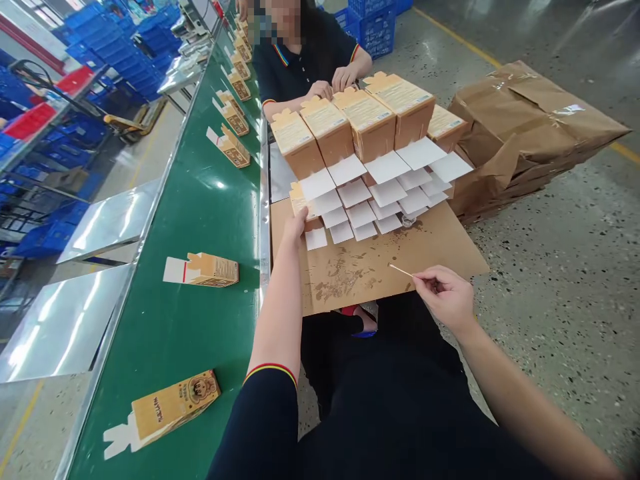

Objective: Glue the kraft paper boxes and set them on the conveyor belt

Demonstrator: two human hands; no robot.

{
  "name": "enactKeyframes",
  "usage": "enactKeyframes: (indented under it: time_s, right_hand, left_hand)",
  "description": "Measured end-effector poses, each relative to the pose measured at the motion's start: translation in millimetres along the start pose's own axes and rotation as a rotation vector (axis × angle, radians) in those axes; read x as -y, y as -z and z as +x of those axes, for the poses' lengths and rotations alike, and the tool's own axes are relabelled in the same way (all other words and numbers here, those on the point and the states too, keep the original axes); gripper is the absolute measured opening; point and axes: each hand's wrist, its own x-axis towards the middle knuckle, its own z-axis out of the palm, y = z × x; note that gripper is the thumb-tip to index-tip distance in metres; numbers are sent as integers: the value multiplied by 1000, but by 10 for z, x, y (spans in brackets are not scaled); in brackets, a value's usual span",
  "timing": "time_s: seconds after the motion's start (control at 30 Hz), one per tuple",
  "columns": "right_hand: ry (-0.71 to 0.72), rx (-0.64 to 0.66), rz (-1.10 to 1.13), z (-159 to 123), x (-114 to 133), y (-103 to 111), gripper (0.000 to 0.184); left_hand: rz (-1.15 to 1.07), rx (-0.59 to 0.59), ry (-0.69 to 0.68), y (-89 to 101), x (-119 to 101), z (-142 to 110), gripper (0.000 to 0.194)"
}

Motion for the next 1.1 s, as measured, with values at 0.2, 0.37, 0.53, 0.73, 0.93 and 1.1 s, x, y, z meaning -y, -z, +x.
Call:
enactKeyframes:
  time_s: [0.2, 0.37, 0.53, 0.73, 0.93, 1.1]
  right_hand:
    - [13, 69, 77, -62, -9, -37, 18]
    - [97, 238, 33, -98, -39, -478, 16]
    - [183, 361, -68, -83, -125, -989, 20]
    - [239, 505, -201, -67, -190, -1177, 24]
    - [256, 597, -163, -197, -99, -1142, 25]
    - [198, 439, -65, -231, -51, -930, 20]
  left_hand:
    - [-259, -87, -121, 583, 204, -1102, 60]
    - [-158, -61, -107, 572, 434, -1819, 72]
    - [-86, -100, -120, 467, 485, -1874, 89]
    - [-53, -84, -151, 444, 459, -1888, 91]
    - [-7, -69, -172, 424, 481, -1908, 94]
    - [101, -81, -220, 399, 516, -1976, 103]
